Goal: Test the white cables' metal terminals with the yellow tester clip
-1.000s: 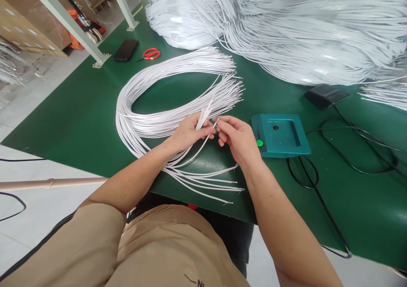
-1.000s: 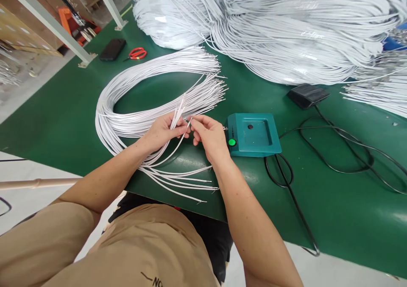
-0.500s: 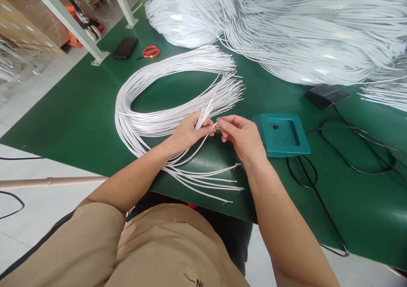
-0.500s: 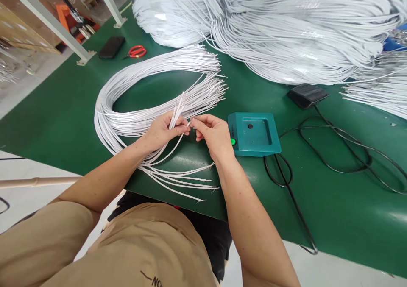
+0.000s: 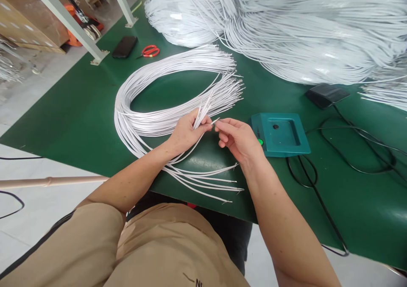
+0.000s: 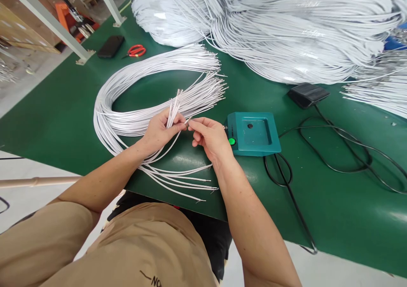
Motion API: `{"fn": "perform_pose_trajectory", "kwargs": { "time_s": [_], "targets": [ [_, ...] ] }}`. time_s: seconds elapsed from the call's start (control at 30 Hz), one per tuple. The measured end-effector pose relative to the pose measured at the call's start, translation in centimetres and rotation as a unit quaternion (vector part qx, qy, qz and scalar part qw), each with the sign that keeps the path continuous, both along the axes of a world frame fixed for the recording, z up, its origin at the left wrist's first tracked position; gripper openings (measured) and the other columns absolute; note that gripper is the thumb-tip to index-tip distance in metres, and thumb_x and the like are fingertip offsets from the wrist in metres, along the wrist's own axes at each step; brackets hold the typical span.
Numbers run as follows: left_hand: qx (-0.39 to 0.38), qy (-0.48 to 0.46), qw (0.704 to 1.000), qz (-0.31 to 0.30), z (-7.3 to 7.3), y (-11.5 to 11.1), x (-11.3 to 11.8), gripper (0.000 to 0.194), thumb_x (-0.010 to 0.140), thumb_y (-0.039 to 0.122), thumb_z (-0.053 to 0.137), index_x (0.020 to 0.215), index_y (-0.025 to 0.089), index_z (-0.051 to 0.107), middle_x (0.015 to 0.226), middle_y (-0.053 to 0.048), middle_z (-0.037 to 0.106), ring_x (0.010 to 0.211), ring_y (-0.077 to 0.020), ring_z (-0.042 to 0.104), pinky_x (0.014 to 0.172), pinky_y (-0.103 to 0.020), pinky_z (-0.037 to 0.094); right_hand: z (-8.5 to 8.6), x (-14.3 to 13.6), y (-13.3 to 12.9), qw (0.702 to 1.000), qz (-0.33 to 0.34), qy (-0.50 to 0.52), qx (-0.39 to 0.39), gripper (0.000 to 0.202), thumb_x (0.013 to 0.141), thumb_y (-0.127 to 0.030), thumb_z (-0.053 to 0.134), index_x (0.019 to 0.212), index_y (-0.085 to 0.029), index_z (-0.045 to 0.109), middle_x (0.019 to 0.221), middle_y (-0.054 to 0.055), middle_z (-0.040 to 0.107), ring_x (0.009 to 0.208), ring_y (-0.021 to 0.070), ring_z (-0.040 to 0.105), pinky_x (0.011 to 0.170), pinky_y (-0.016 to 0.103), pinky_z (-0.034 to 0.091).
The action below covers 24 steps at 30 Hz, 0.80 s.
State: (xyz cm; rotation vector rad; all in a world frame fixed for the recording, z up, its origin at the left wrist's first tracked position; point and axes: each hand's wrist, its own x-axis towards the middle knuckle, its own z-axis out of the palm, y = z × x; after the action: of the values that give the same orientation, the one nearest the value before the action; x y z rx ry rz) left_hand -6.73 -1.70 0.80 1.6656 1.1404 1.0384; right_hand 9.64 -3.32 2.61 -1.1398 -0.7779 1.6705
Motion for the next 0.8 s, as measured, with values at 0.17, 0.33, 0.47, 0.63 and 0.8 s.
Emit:
{"fn": "perform_pose_trajectory", "kwargs": {
  "time_s": [0.17,0.33,0.47,0.63,0.8],
  "targets": [
    [-0.015,-0.005,1.000,-0.012,0.1,0.1,0.0,0.018,0.077,0.022,0.063,0.075,0.019,0.045,0.079,0.002,0.063,0.075,-0.0132,0.060,0.078,-0.028,0.046,0.7,0.0,-0.2,0.998,-0.002,-0.059,0.028,0.015,0.070,-0.028,0.070,0.070,-0.017,0.061,0.064,-0.004,0.056,0.040,0.0042,0.037,0.037,0.022,0.044],
    [-0.024,-0.032,0.999,-0.026,0.0,0.2,0.0,0.013,0.078,0.022,0.066,0.084,0.016,0.056,0.079,0.001,0.061,0.074,-0.0123,0.060,0.076,-0.027,0.047,0.4,-0.1,-0.4,0.982,-0.015,-0.157,0.104,0.023,0.076,-0.039,0.067,0.083,-0.017,0.064,0.069,-0.003,0.059,0.043,0.0068,0.044,0.042,0.024,0.044],
    [-0.144,-0.101,0.980,-0.087,-0.1,0.2,-0.1,0.042,0.077,0.025,0.070,0.117,0.019,0.060,0.081,0.002,0.059,0.071,-0.0104,0.061,0.062,-0.021,0.046,-0.7,-0.5,-0.5,0.912,-0.026,-0.359,0.197,0.019,0.085,-0.033,0.058,0.075,-0.017,0.064,0.064,-0.001,0.060,0.050,0.0108,0.050,0.051,0.025,0.041],
    [-0.306,-0.185,0.929,-0.097,-0.2,0.7,-0.4,0.042,0.075,0.023,0.074,0.116,0.019,0.064,0.080,0.002,0.058,0.070,-0.0066,0.062,0.057,-0.015,0.044,-1.1,-0.3,-0.5,0.652,0.007,-0.657,0.378,0.027,0.095,-0.023,0.041,0.083,-0.016,0.065,0.087,0.009,0.066,0.073,0.0173,0.056,0.060,0.029,0.034],
    [-0.269,-0.136,0.951,-0.074,-0.7,1.1,-0.4,0.044,0.074,0.021,0.073,0.117,0.018,0.061,0.076,0.001,0.062,0.071,-0.0104,0.067,0.052,-0.014,0.044,0.1,2.4,-0.2,0.534,0.047,-0.738,0.410,0.016,0.091,-0.024,0.052,0.095,-0.016,0.064,0.095,0.012,0.069,0.092,0.0273,0.056,0.082,0.039,0.036]
  ]
}}
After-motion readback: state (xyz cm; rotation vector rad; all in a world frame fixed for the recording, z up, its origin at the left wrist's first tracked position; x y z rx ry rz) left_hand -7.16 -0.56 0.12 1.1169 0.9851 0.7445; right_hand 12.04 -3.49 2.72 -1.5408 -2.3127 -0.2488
